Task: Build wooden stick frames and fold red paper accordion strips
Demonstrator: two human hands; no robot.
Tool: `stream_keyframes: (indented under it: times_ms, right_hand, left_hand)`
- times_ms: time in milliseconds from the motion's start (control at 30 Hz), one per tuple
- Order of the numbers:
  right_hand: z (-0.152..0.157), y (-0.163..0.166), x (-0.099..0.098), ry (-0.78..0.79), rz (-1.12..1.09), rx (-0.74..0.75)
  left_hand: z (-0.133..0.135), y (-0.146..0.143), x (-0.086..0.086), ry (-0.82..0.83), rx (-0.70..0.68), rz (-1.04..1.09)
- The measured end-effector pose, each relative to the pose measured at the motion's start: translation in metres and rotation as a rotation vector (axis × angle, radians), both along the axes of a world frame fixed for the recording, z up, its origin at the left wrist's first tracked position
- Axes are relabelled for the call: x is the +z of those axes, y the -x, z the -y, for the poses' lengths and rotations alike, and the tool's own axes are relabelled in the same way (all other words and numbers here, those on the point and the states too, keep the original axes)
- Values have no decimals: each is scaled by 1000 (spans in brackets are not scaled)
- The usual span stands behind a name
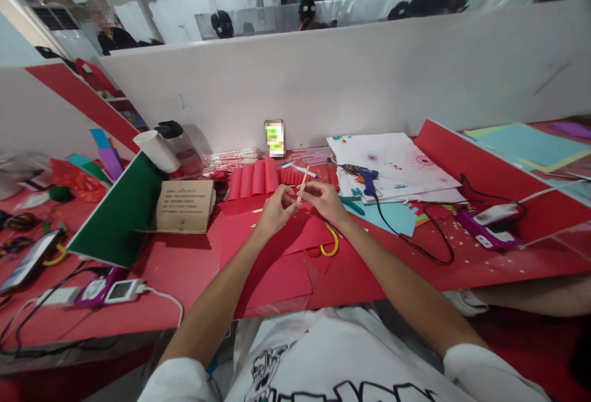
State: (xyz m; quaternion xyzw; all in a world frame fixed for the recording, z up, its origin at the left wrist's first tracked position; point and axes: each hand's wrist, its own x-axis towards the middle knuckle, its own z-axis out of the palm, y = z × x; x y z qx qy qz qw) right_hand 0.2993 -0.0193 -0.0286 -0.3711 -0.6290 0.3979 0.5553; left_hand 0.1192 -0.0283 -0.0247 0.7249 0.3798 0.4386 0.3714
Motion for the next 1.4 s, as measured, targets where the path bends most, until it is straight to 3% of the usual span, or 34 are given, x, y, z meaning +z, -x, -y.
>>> stream_keyframes:
  times_ms: [233, 400, 667, 800, 1067, 1400]
  right_hand:
    - [-1, -4, 4, 133, -176, 6]
    - [1, -4, 9, 220, -294, 33]
    - [5, -1, 9, 289, -288, 92]
    - [5, -1, 9, 255, -277, 52]
    - [5, 0, 10, 83, -73, 28]
    - [5, 0, 6, 14, 56, -4]
  left_hand:
    - [2, 1, -3, -206, -110, -94]
    - [2, 4, -3, -278, -58, -181]
    - [-3, 7, -7, -353, 6, -148]
    - [0, 4, -3, -286, -34, -67]
    - [4, -5, 7, 85, -35, 201]
    - [-5, 1, -1, 133, -20, 93]
